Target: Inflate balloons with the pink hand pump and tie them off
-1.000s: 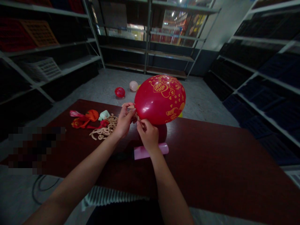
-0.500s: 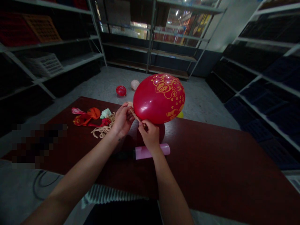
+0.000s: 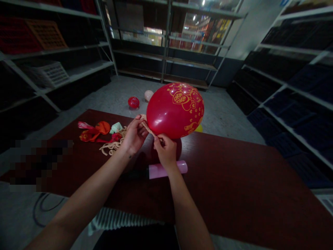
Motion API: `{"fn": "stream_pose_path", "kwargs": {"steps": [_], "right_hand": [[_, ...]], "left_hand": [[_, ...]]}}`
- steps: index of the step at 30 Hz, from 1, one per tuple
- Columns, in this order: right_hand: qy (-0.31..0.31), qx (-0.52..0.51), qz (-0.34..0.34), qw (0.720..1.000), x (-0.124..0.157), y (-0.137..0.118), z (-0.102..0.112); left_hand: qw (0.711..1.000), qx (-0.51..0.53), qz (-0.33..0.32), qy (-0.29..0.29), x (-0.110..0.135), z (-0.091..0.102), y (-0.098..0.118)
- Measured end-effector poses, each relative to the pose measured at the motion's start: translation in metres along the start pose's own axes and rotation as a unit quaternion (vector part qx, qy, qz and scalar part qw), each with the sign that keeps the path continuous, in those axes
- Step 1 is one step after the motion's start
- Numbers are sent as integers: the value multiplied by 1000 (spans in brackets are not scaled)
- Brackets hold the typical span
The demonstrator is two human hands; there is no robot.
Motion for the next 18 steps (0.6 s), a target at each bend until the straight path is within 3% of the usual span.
{"fn": "stream_pose_path", "kwargs": {"steps": [12,18], "right_hand": [[19,-186,-34,982,-5,-2,-5],[18,-212,-39,976,-4,2,-5]], "left_hand": [[983,131,80,-104,4,-14,2],[982,131,81,-107,5,-15,6]]}}
Point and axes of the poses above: each hand's wrist, its own x-axis away from the middle knuckle, its own z-axis out of the back of the hand, y = z × x, the point moved 6 cm from there along -x, towards the middle knuckle, and after that the axes turned 15 degrees about -x, right-handed, at the moved point
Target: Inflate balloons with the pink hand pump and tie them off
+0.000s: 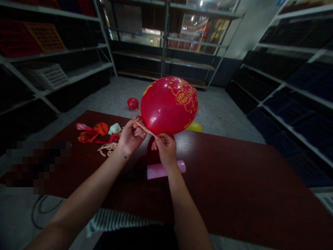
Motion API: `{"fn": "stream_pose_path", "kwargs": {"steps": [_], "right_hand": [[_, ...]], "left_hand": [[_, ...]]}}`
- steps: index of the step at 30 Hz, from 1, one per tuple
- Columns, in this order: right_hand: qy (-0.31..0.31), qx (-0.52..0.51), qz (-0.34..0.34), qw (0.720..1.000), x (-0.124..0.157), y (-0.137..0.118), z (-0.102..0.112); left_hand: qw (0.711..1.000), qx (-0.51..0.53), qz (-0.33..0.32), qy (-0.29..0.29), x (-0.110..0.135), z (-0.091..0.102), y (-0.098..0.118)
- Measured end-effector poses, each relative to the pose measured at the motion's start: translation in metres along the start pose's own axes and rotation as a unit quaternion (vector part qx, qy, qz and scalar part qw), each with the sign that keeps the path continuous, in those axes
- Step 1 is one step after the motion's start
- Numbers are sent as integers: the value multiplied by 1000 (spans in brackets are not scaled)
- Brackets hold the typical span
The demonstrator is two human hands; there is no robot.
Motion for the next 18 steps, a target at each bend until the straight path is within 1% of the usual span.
{"fn": "stream_pose_path", "kwargs": {"steps": [2,5,9,11,13,16,18], "right_hand": [[-3,4,-2,1000,-1,0,1],[-13,34,2,999,-1,-4,3],[-27,83,34,996,-1,-9,3],[-21,92,49,994,0,-9,4],[0,98,55,994,0,-7,8],[54,108,62,991,-1,-2,20],[84,123,71,986,-3,0,27]], "left_hand": [[1000,-23,-9,15,0,3,0],[995,-90,-48,22,1,5,2],[967,-224,-117,-21,3,-1,3],[951,-266,-155,-34,5,-6,3],[937,-294,-187,-35,5,-9,0],[914,-342,-216,-42,3,-14,-7],[886,-392,-239,-55,1,-19,-11]]}}
Point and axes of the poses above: each hand's wrist, its own x-axis away from the middle knuckle, its own z-axis out of the back of the hand, y = z × x, the point moved 6 cm from there along -x, towards the middle knuckle, and after that the axes turned 15 degrees about -x, right-handed, at the moved point
